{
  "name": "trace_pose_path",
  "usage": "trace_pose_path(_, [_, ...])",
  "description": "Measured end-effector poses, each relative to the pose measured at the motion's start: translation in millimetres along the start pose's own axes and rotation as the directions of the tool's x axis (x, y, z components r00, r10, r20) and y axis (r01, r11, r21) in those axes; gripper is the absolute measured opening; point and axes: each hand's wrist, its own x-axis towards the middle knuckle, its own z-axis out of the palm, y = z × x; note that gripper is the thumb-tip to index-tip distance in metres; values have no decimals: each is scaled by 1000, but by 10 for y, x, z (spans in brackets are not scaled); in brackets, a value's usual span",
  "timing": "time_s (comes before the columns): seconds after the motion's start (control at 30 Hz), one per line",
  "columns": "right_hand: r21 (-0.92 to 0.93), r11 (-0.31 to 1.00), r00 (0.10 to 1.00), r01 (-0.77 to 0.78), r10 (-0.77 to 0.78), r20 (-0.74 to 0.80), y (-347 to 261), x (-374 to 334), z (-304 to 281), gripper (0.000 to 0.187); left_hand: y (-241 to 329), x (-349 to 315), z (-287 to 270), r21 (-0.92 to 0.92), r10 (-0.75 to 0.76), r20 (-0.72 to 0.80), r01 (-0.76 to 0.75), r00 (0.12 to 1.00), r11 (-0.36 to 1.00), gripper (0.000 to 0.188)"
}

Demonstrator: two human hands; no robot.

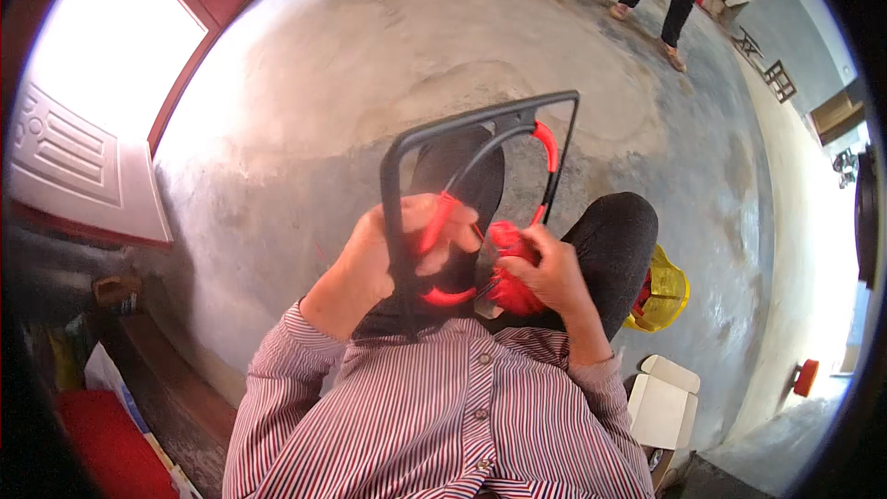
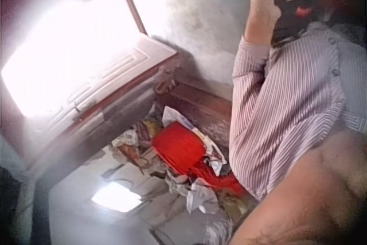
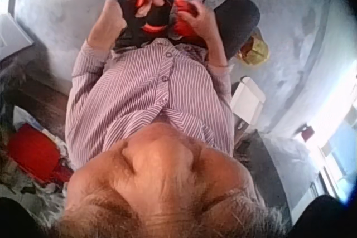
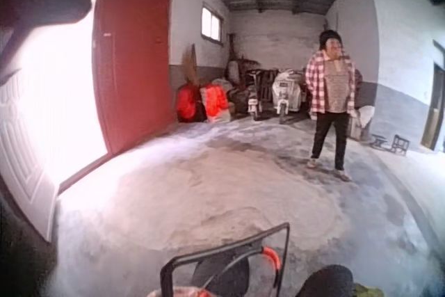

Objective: Winding red plastic cord around a black circular rim.

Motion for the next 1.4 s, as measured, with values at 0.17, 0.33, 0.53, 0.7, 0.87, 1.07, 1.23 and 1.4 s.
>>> trace_pose_path(0.17, [-87,990,988,113,-121,-95,-306,426,-26,44,-93,-28,348,80,130,-115,-122,985,989,33])
trace_pose_path(0.33, [776,624,995,-95,70,66,-574,518,-151,44,-137,-18,447,-119,27,-41,-32,999,992,35])
trace_pose_path(0.53, [968,233,956,89,-292,-17,-689,407,-221,38,-228,9,329,-476,-256,-84,187,963,859,45])
trace_pose_path(0.7, [621,769,987,-154,153,55,-60,292,-194,26,-290,432,53,-309,-162,-112,120,980,943,30])
trace_pose_path(0.87, [-21,975,968,-222,223,113,681,79,179,24,-445,876,-160,-116,-147,-158,130,976,985,22])
trace_pose_path(1.07, [-499,853,774,152,211,597,980,113,584,35,-577,1179,-215,-61,-173,-181,165,968,984,22])
trace_pose_path(1.23, [-314,945,842,93,94,532,1052,205,693,42,-599,1337,-256,-26,-153,-127,151,980,988,24])
trace_pose_path(1.4, [-316,946,829,76,116,547,1327,273,892,41,-644,1402,-352,-30,-181,-55,179,982,983,24])
